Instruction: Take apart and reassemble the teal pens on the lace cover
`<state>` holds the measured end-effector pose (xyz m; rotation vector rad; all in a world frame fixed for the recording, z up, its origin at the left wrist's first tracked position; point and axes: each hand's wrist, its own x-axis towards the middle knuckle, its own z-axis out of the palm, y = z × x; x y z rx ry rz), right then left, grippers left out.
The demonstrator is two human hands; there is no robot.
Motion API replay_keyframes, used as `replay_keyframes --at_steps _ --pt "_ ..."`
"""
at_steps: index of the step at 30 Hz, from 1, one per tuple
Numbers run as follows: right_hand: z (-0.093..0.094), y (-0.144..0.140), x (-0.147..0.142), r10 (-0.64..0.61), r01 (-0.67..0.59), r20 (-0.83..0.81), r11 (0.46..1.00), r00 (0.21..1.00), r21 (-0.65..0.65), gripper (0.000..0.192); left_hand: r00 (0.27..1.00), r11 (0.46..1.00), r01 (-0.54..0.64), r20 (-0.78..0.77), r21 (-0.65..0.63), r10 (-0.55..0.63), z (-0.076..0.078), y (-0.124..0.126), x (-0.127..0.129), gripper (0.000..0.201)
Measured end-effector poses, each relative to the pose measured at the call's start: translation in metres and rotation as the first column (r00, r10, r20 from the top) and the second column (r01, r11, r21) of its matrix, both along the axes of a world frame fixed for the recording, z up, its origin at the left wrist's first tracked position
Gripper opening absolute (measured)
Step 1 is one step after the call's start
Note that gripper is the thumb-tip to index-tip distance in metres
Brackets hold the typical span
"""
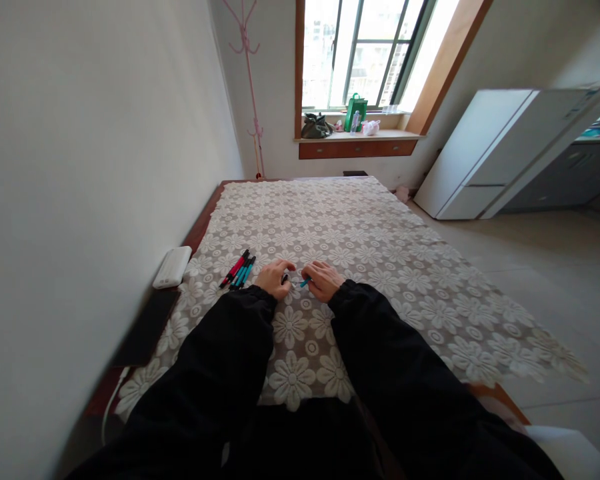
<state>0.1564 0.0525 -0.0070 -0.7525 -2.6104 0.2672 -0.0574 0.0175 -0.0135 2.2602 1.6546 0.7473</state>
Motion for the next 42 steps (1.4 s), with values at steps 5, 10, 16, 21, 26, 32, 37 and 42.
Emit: replay_keyframes --at_steps 5,10,16,21,26,32,37,42 --pt "-0.005 0.003 -0.001 0.078 -0.078 0.001 0.992 0.997 0.103 0.021 1.0 1.0 0.014 0.025 0.014 -0.014 -0.006 0.003 0.0 0.042" --pt "-0.008 0.006 0.0 0.119 -0.108 -0.046 0.976 0.992 0.191 0.023 0.997 0.997 0.043 0.068 0.058 -0.046 -0.012 0.008 -0.004 0.044" --pt "-0.009 0.007 0.001 0.122 -0.102 -0.096 0.976 0.988 0.192 0.025 0.997 0.997 0.054 0.047 0.052 -0.056 -0.013 0.009 -0.005 0.044" --pt "-0.008 0.007 0.002 0.111 -0.096 -0.087 0.982 0.99 0.163 0.028 0.998 0.997 0.045 0.036 0.068 -0.048 -0.011 0.007 -0.003 0.04" --pt "-0.005 0.005 0.002 0.069 -0.06 -0.064 0.989 0.996 0.132 0.03 0.998 0.995 0.061 0.03 0.077 -0.063 -0.01 0.006 -0.003 0.037" --pt "-0.004 0.005 0.002 0.047 -0.037 -0.083 0.992 0.995 0.117 0.034 0.994 0.991 0.097 0.038 0.093 -0.101 -0.011 0.006 -0.003 0.041" --pt "-0.008 0.008 0.003 -0.018 0.03 -0.122 0.994 0.992 0.1 0.031 0.993 0.988 0.104 0.035 0.115 -0.108 -0.007 0.004 -0.003 0.04" --pt "-0.019 0.015 0.003 -0.158 0.159 -0.149 0.987 0.976 -0.002 0.029 0.991 0.983 0.132 0.015 0.124 -0.135 -0.004 0.002 -0.003 0.035"
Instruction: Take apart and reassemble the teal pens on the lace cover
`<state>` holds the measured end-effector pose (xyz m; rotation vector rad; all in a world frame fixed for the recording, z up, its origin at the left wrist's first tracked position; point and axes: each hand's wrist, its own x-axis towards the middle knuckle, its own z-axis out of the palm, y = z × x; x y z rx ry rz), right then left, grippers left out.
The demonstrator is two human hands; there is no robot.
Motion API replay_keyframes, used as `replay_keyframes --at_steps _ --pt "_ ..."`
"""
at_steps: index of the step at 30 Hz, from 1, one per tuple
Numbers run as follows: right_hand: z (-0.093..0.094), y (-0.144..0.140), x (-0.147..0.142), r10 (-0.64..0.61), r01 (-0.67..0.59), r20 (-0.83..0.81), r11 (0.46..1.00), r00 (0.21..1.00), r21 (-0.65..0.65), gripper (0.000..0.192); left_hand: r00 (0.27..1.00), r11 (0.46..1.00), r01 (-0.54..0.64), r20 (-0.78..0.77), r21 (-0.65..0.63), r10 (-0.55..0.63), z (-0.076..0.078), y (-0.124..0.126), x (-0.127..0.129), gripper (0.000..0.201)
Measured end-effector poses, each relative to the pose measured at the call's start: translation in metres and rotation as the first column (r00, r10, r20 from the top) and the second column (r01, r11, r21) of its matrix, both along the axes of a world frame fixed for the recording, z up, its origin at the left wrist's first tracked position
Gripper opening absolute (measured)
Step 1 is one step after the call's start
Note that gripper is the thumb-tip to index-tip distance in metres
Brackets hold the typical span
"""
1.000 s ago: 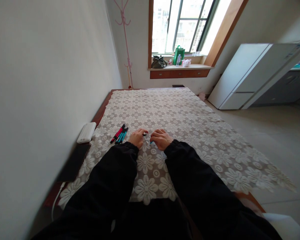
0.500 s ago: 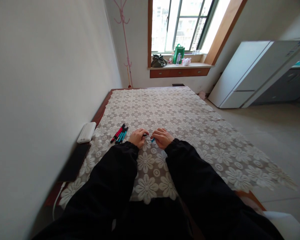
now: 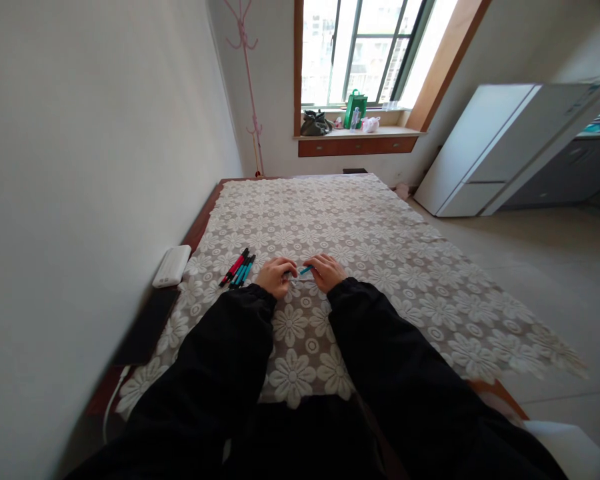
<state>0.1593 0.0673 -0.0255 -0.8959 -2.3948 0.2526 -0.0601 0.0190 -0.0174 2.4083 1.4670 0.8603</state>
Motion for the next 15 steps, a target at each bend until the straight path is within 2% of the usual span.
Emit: replay_keyframes --at_steps 5,15 --pt "-0.012 0.005 0.0 -0.114 0.12 0.086 0.99 0.99 -0.068 0.025 0.999 1.0 -0.003 -0.044 -0.024 0.002 -0.001 -0.001 0.0 0.03" --pt "-0.018 0.009 0.0 -0.168 0.175 0.1 0.983 0.981 -0.06 0.017 0.996 0.998 0.056 -0.063 -0.035 -0.058 -0.001 -0.001 0.002 0.018"
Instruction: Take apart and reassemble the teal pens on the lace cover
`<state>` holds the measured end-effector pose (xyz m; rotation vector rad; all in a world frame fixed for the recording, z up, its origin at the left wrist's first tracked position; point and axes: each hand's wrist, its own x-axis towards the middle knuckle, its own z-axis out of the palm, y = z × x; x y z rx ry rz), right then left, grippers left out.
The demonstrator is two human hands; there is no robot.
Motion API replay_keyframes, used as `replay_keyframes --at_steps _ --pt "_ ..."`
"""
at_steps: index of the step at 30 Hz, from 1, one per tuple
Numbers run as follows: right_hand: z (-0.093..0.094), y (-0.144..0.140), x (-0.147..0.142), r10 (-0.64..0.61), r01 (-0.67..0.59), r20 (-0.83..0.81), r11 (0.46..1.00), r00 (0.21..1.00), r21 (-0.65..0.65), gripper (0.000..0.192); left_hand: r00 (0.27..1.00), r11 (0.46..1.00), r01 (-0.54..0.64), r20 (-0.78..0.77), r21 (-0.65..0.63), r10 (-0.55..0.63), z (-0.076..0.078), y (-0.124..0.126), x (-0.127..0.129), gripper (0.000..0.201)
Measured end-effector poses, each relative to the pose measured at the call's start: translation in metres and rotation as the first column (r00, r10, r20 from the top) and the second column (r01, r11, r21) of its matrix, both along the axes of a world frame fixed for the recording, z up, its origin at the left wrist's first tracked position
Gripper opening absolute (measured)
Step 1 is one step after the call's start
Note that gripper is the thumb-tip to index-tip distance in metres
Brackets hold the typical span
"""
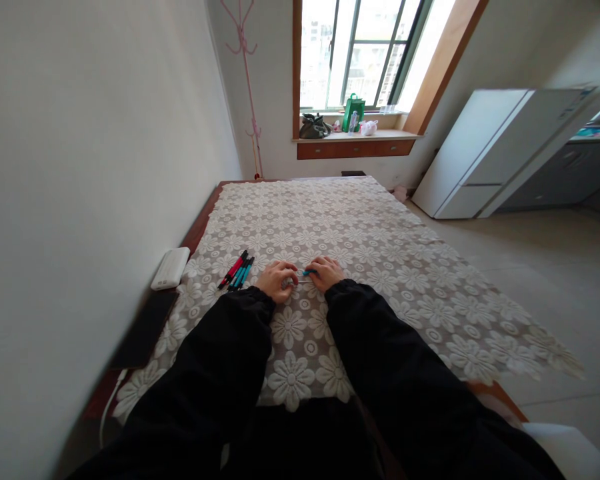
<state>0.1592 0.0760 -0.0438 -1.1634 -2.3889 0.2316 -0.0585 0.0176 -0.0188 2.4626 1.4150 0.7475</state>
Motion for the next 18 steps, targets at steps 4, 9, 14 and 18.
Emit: replay_keyframes --at_steps 4,9,14,18 --pt "-0.0001 -0.0003 -0.0002 -0.007 0.007 -0.005 1.0 1.0 0.011 0.018 1.0 1.0 0.016 0.003 0.005 -0.016 -0.0007 0.0003 0.0005 0.013" --pt "-0.0018 0.0002 -0.0004 -0.01 0.01 0.004 1.0 1.0 0.01 0.02 1.0 1.0 0.023 0.018 0.006 -0.023 -0.001 0.0009 0.0006 0.008" --pt "-0.0023 0.0005 -0.0003 0.002 -0.002 -0.003 1.0 1.0 0.012 0.018 0.999 0.999 0.046 0.01 -0.012 -0.046 -0.0021 0.002 0.0005 0.008" --pt "-0.0017 0.0001 0.0 0.002 -0.002 -0.009 1.0 1.0 0.013 0.017 0.998 0.998 0.054 0.016 -0.025 -0.053 -0.0046 0.0037 0.0003 0.007"
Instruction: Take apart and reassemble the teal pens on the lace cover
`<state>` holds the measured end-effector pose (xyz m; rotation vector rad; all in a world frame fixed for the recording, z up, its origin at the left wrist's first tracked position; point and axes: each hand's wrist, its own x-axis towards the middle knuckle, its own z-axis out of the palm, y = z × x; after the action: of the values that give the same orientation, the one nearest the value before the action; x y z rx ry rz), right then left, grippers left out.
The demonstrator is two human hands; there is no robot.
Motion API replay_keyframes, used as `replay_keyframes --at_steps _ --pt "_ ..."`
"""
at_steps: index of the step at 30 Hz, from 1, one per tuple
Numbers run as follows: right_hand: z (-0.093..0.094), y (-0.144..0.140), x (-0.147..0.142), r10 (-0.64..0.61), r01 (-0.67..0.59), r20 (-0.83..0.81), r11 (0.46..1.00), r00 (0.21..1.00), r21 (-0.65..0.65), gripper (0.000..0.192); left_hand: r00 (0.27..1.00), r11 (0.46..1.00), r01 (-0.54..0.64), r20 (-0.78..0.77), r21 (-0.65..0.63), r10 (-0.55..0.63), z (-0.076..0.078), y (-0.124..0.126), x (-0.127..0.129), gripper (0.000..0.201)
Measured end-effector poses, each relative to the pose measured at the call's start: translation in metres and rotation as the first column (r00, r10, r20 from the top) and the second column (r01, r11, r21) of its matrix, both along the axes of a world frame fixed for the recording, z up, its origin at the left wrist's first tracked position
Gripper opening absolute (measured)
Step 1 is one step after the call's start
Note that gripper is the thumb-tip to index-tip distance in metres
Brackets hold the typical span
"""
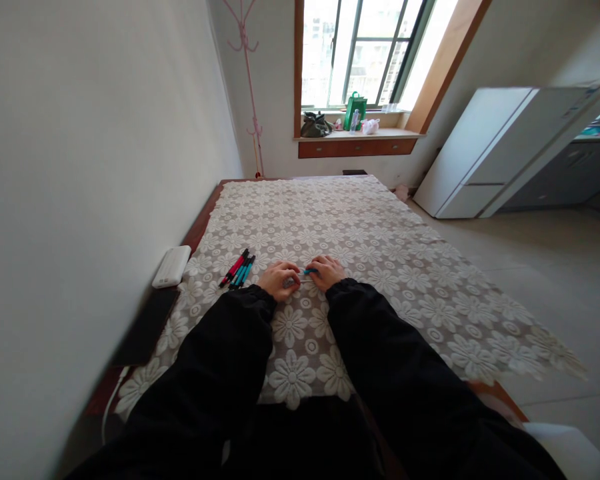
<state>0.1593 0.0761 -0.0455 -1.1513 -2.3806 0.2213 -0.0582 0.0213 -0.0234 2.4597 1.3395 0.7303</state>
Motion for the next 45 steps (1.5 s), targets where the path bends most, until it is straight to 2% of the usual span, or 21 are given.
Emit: replay_keyframes --at_steps 4,11,16,23,28,33,37,40,45 --pt "0.001 0.0 0.0 0.011 -0.011 -0.008 1.0 1.0 0.007 0.017 1.0 1.0 -0.011 0.019 0.015 0.01 0.001 0.0 0.001 0.006" --pt "0.004 -0.001 0.0 0.02 -0.02 -0.032 1.0 0.999 0.01 0.018 0.99 0.995 -0.086 0.114 0.051 0.079 0.007 -0.001 0.002 0.018" --pt "0.01 -0.004 -0.001 0.047 -0.042 -0.101 0.998 0.994 0.05 0.016 0.988 0.993 -0.058 0.151 0.105 0.041 0.008 -0.001 0.002 0.019" --pt "0.024 -0.013 -0.002 0.157 -0.136 -0.16 0.981 0.975 0.135 0.015 0.96 0.977 -0.173 0.245 0.126 0.138 0.009 -0.004 0.002 0.016" --pt "0.026 -0.015 -0.003 0.224 -0.2 -0.158 0.967 0.962 0.155 0.019 0.916 0.97 -0.223 0.362 0.099 0.174 0.006 -0.005 0.004 0.015" --pt "0.024 -0.015 -0.003 0.251 -0.229 -0.139 0.961 0.958 0.154 0.02 0.899 0.965 -0.233 0.405 0.123 0.165 0.009 -0.007 0.006 0.015" --pt "0.023 -0.015 -0.004 0.275 -0.253 -0.136 0.955 0.952 0.157 0.018 0.914 0.959 -0.239 0.369 0.154 0.169 0.012 -0.007 0.005 0.018" --pt "0.024 -0.016 -0.004 0.296 -0.271 -0.148 0.948 0.944 0.166 0.016 0.924 0.961 -0.225 0.35 0.163 0.157 0.011 -0.006 0.005 0.02" --pt "0.024 -0.017 -0.005 0.309 -0.279 -0.155 0.941 0.938 0.19 0.014 0.907 0.964 -0.201 0.405 0.174 0.116 0.008 -0.006 0.006 0.019"
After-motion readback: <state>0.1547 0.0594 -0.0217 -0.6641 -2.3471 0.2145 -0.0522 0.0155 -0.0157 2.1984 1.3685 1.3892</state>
